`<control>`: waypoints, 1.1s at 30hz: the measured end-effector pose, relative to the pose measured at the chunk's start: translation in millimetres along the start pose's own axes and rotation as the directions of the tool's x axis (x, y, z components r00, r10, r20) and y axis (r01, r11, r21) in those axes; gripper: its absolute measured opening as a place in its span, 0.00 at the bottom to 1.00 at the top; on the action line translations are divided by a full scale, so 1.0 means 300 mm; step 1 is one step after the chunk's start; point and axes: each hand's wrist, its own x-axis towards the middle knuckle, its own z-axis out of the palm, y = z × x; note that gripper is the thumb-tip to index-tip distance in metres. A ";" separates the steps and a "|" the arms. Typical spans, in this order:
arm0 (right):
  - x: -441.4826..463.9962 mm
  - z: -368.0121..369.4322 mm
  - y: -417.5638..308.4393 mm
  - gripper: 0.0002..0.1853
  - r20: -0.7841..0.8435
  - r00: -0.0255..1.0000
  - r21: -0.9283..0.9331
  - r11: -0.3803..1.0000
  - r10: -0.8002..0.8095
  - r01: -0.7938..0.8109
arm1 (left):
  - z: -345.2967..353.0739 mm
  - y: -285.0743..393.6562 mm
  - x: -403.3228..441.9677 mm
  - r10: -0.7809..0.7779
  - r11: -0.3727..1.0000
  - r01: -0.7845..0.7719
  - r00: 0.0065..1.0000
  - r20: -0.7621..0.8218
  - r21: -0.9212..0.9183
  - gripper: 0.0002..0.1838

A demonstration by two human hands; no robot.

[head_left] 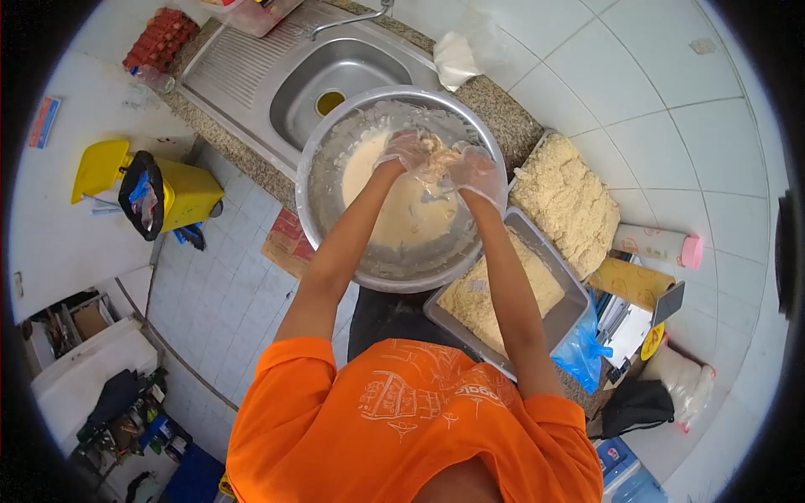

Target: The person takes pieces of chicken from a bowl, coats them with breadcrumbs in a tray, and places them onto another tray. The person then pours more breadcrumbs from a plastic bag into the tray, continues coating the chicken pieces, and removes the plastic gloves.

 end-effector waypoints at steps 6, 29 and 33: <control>-0.048 -0.110 0.034 0.20 -0.132 0.982 0.025 0.990 -0.133 0.138 | -0.028 0.043 -0.064 0.064 0.944 -0.152 0.955 -0.289 -0.292 0.13; -0.855 -0.425 0.627 0.16 -0.196 0.981 -0.007 1.000 -0.008 0.007 | 0.058 0.051 0.042 0.002 0.991 0.002 1.000 -0.026 0.131 0.25; -0.912 -0.370 0.711 0.18 -0.215 0.974 0.036 0.997 0.072 -0.065 | 0.200 -0.065 0.191 0.304 0.866 -0.265 0.952 -0.027 0.423 0.25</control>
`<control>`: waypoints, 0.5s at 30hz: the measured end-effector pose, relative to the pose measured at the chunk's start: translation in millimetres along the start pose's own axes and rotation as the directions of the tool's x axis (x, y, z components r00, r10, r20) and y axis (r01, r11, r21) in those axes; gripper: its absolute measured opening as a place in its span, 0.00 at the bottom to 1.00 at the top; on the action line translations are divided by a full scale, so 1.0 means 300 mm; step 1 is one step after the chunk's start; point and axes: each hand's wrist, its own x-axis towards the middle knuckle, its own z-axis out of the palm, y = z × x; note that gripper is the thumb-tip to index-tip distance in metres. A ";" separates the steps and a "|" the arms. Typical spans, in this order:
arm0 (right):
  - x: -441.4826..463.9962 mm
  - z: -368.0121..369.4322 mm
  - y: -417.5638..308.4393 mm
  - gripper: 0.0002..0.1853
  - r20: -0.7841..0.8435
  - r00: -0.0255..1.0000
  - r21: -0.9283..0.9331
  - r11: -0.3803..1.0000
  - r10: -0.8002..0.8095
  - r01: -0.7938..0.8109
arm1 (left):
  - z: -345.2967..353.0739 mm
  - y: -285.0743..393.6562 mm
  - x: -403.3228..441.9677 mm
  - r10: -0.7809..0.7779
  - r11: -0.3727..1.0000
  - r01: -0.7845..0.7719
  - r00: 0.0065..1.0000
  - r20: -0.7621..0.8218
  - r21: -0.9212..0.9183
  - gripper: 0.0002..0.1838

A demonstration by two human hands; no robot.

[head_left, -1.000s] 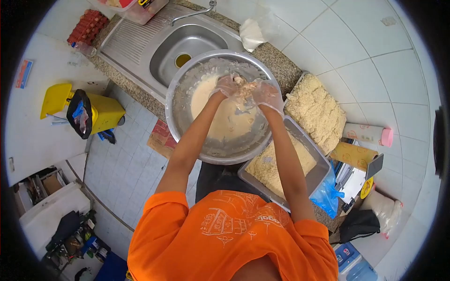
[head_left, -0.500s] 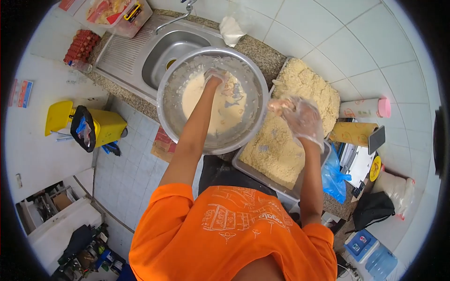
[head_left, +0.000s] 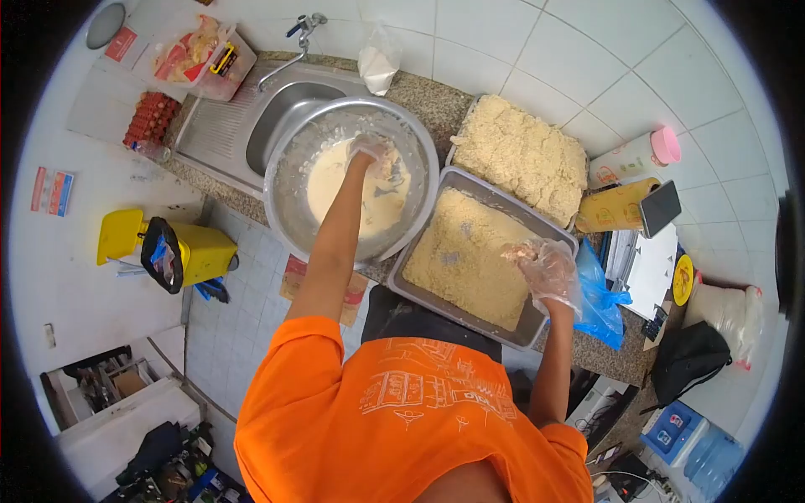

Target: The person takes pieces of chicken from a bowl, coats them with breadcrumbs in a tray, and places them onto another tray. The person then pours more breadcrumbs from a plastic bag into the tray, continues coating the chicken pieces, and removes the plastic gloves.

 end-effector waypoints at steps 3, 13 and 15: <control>-0.033 -0.014 0.036 0.20 -0.009 1.000 0.003 1.000 -0.019 0.019 | -0.171 0.107 -0.035 -0.023 1.000 0.023 0.999 0.032 0.004 0.25; -0.097 -0.044 0.128 0.19 0.031 0.996 -0.011 0.997 -0.080 0.080 | -0.716 0.442 -0.366 -0.252 0.835 0.007 0.893 -0.372 -0.550 0.16; -0.120 -0.020 0.176 0.20 0.040 0.996 0.002 0.997 -0.081 0.081 | -0.825 0.573 -0.435 -0.185 0.787 -0.045 0.934 -0.305 -0.616 0.16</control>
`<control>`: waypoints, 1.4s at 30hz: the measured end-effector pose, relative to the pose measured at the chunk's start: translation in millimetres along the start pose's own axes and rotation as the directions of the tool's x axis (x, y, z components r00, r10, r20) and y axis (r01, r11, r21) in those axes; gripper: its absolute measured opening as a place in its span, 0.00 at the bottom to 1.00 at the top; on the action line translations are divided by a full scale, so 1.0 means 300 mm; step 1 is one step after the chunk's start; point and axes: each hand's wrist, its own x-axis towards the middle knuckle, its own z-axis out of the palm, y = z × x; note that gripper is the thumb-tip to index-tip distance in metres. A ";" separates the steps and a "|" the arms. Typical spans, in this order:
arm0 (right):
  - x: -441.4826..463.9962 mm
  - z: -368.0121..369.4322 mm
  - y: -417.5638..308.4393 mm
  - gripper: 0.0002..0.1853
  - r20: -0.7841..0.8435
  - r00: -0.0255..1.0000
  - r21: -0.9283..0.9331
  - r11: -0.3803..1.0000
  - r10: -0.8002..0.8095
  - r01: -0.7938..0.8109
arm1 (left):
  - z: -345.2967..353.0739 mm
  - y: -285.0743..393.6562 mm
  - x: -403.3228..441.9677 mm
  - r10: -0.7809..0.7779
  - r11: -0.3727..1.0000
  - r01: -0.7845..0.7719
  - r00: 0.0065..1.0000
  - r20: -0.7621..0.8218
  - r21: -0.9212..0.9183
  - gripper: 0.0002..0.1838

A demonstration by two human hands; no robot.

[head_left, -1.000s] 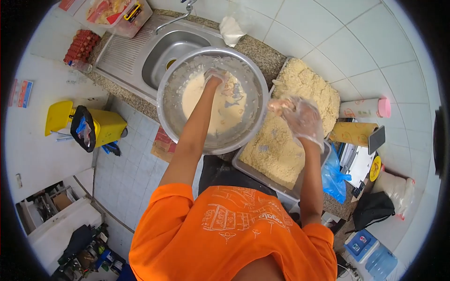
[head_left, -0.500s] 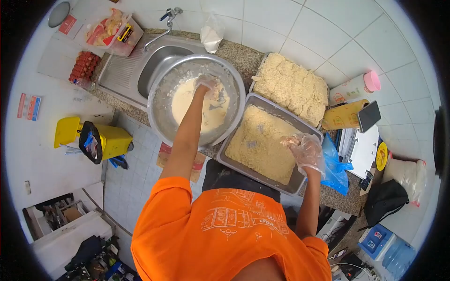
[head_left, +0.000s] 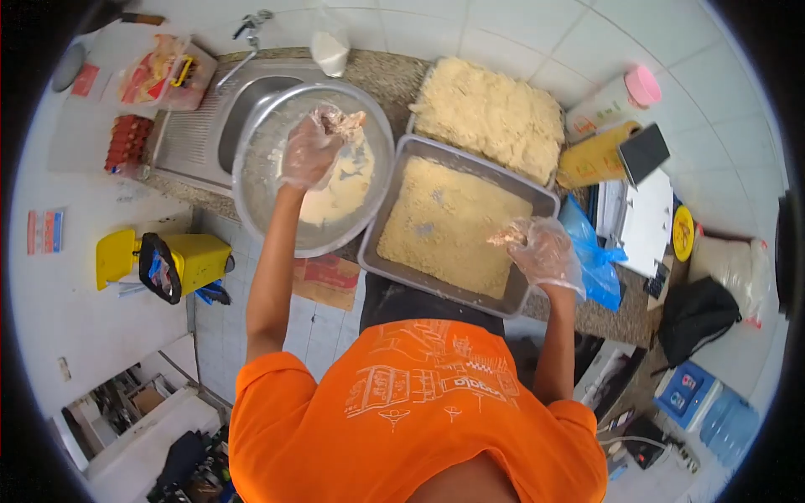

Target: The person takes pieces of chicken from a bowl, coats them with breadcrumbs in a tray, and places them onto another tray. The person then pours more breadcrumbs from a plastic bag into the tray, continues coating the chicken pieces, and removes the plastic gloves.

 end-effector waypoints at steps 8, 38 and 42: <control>0.145 -0.051 -0.060 0.20 0.569 0.821 0.075 0.997 -0.048 0.007 | 0.344 0.155 -0.232 -0.036 0.969 -0.100 0.848 0.529 0.226 0.16; 0.073 0.615 -0.027 0.36 0.198 0.851 0.019 0.866 0.487 -0.500 | 0.926 0.018 -0.466 -0.182 0.966 0.037 0.801 0.570 0.257 0.32; 0.053 0.703 0.005 0.37 0.210 0.940 -0.198 0.953 0.268 -0.228 | 0.931 0.008 -0.475 0.051 0.893 -0.333 0.742 0.668 0.303 0.39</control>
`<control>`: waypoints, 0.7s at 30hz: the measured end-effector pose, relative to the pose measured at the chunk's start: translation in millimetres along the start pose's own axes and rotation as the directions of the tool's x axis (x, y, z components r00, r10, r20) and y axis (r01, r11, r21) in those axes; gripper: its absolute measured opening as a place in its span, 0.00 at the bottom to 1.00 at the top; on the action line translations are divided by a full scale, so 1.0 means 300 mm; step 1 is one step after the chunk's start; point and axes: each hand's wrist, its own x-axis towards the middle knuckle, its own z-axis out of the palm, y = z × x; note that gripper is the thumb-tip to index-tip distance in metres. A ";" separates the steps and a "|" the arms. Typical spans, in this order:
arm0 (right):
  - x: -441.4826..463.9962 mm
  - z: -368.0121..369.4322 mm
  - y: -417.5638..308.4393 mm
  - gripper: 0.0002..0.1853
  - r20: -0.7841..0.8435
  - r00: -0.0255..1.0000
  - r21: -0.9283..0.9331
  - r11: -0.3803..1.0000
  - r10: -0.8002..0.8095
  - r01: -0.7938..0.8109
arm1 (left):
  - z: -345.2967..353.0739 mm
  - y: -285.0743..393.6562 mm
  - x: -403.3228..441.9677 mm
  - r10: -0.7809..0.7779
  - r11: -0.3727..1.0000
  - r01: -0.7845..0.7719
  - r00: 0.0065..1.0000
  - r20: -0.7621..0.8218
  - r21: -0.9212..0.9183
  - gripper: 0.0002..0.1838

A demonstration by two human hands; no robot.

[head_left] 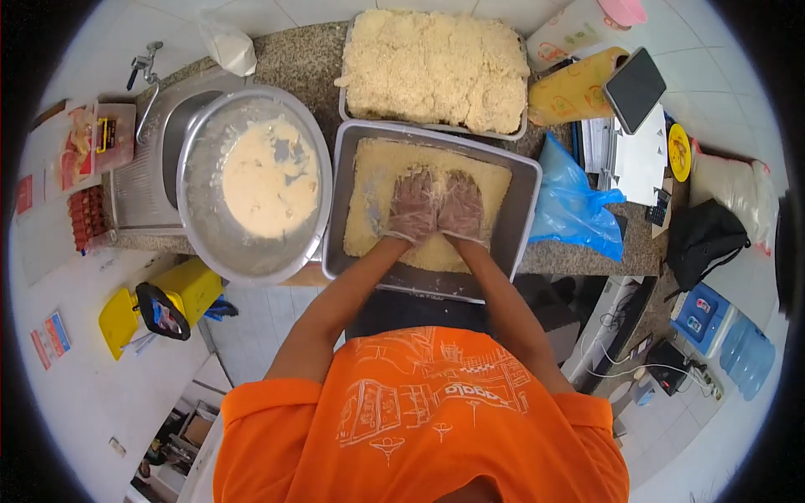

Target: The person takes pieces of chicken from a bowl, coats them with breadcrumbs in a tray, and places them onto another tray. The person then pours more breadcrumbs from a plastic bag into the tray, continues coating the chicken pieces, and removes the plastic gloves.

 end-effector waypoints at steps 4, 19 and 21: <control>0.045 -0.060 -0.002 0.38 -0.022 0.996 0.089 0.993 0.081 -0.079 | -0.046 -0.016 0.060 -0.081 0.994 0.096 0.973 0.216 -0.058 0.38; -0.032 -0.156 0.160 0.18 0.259 0.942 0.220 0.963 -0.213 0.157 | -0.215 -0.114 0.022 0.031 0.986 0.048 0.886 0.464 -0.158 0.25; -0.058 -0.309 0.110 0.16 0.257 0.957 0.347 0.937 -0.136 0.040 | -0.294 -0.055 -0.031 0.113 0.983 -0.073 0.964 0.242 -0.166 0.23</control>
